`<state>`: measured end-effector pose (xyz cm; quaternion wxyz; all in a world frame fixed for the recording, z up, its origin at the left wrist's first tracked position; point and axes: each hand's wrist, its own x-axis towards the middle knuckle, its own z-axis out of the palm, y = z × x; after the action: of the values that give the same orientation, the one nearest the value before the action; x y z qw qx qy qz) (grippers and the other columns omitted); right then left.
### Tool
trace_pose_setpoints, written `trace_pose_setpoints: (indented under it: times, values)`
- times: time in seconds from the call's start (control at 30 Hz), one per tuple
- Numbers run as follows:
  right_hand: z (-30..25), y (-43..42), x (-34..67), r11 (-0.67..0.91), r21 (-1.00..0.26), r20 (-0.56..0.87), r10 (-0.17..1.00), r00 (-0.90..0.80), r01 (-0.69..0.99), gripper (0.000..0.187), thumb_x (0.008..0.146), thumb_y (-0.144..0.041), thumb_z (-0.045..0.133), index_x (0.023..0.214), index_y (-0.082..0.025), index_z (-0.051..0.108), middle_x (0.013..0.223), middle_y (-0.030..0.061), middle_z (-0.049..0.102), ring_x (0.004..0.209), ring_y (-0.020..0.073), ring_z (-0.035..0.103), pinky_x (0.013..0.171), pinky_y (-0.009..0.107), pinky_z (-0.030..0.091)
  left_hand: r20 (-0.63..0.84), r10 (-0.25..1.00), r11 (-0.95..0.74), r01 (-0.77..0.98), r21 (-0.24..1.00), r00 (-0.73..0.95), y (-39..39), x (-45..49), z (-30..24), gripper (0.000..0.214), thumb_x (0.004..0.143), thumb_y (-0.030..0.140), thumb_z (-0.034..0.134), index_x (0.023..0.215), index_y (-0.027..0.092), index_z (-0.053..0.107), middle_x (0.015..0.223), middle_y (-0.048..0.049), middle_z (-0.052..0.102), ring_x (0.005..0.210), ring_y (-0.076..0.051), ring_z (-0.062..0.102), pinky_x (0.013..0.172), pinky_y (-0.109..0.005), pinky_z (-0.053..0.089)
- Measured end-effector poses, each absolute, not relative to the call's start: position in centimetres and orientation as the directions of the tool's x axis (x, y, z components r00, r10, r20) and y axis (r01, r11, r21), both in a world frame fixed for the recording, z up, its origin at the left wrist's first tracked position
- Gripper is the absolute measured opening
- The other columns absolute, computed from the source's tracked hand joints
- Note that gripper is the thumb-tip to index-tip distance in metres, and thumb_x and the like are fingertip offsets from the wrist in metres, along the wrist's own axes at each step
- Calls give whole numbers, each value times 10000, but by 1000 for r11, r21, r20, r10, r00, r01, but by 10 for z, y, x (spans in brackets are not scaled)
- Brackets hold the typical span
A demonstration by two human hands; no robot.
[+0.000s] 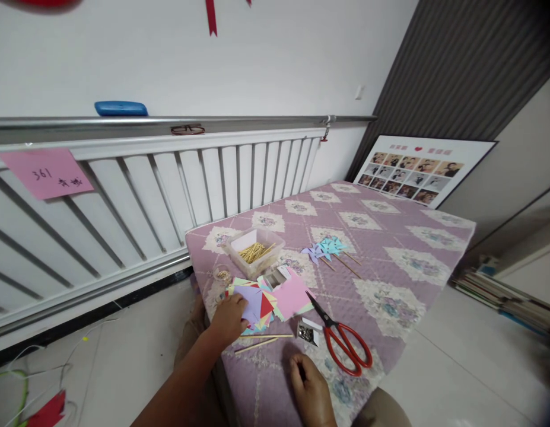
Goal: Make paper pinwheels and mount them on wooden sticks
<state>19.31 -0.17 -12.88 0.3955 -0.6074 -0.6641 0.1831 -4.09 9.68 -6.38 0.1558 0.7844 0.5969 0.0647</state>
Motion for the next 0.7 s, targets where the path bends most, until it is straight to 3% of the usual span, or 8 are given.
trace_pose_setpoints:
  times: [0.27,0.43,0.7]
  values:
    - [-128,-2,192,206,-725,316,947,52,657,221,856,-348,445,748,-221,589,682,38,676,632,199,659,604,270,526,-51,946,-281,891,357,319,99,-43,-58,279,812,287,505,1047,206,631,1186,-92,599,1074,-228,542,943,-354,391]
    - [-131,-2,193,208,-713,322,945,49,669,239,864,-349,433,747,-217,595,689,42,679,640,199,659,608,267,523,-20,947,-288,876,387,320,103,-44,-56,286,864,201,403,985,197,662,1092,-79,659,1018,-196,577,914,-318,404]
    - [-127,-5,192,193,-707,300,953,42,680,256,885,-347,412,771,-206,592,705,48,677,653,196,656,620,263,517,25,992,-120,877,466,122,121,-55,-60,189,809,203,484,843,164,666,893,-103,701,867,-220,632,807,-338,449]
